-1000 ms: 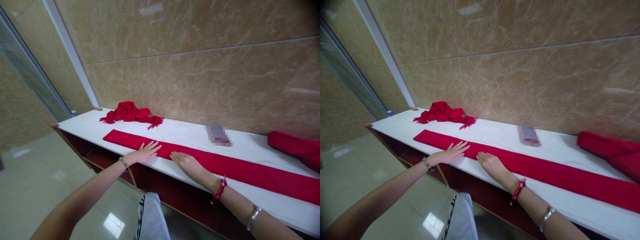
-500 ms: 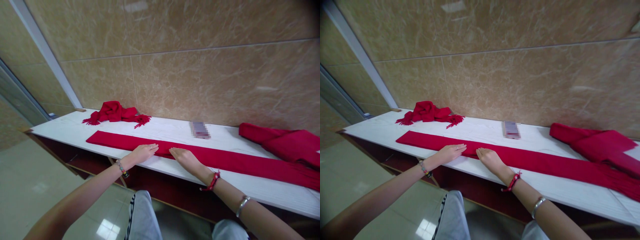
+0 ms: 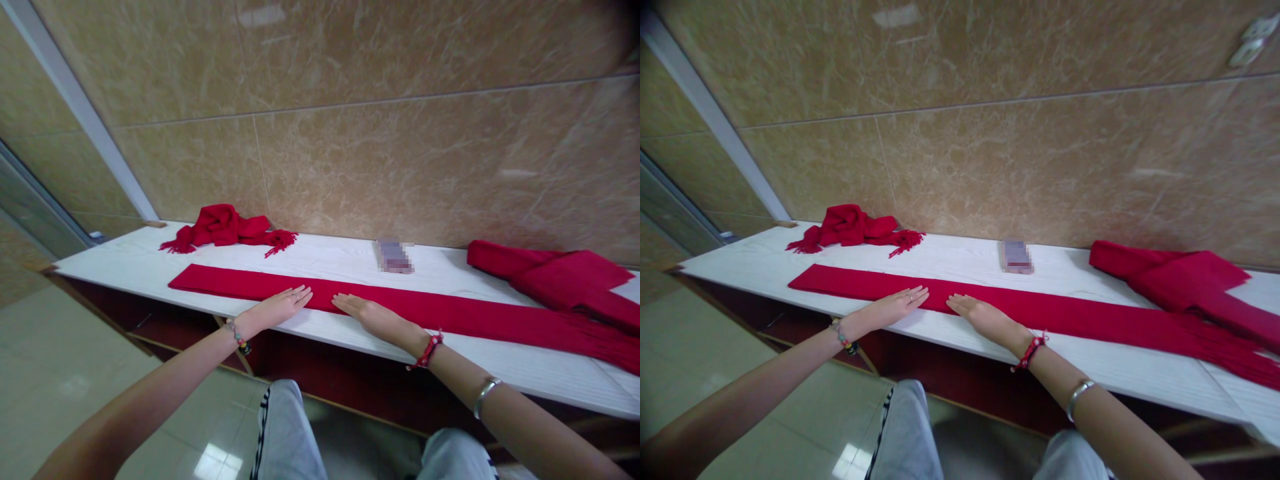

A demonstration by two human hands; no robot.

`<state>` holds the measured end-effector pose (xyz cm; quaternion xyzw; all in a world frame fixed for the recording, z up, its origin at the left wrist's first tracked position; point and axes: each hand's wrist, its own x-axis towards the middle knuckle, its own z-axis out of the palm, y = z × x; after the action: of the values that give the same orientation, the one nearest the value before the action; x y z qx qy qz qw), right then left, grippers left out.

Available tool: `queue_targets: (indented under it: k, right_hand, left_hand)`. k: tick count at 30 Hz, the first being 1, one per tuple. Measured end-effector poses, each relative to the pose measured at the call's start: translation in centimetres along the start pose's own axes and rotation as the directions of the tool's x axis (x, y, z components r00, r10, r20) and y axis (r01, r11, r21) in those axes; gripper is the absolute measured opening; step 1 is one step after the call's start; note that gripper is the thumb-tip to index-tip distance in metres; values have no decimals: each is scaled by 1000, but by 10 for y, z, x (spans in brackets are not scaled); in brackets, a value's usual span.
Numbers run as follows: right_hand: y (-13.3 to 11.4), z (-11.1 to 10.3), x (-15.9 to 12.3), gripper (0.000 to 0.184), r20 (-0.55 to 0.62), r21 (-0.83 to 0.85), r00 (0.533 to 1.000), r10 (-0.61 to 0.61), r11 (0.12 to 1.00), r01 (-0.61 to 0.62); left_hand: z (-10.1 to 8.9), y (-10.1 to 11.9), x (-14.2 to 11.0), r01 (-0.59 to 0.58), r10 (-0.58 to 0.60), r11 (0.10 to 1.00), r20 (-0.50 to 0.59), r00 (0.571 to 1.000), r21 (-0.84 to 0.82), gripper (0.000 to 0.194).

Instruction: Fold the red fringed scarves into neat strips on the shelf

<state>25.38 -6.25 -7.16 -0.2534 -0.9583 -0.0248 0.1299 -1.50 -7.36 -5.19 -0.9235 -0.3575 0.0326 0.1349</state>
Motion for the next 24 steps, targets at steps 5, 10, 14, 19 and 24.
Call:
queue_targets:
  k: [5, 10, 14, 19, 24]
  right_hand:
    - [-1, -9, -4, 44, 44, 72, 999, -21, 997, 18]
    - [-9, -15, -4, 49, 119, 71, 992, 41, 996, -50]
    - [-9, -20, -24, 54, 127, 23, 983, 132, 990, -136]
    - [-1, -30, -85, 52, 88, -136, 932, 352, 931, -339]
    - [9, -38, -123, 51, -5, -222, 876, 481, 854, -470]
  left_hand:
    - [-8, -3, 0, 19, -8, 997, 142, 990, -73, 61]
    - [-2, 13, 28, 47, -28, 981, 105, 994, -186, 47]
    - [4, 23, 42, 78, -45, 967, 138, 989, -243, 51]
    - [-4, 19, 39, 102, -40, 955, 220, 975, -278, 51]
    - [-21, 36, 64, 63, -49, 982, 80, 996, -177, 43]
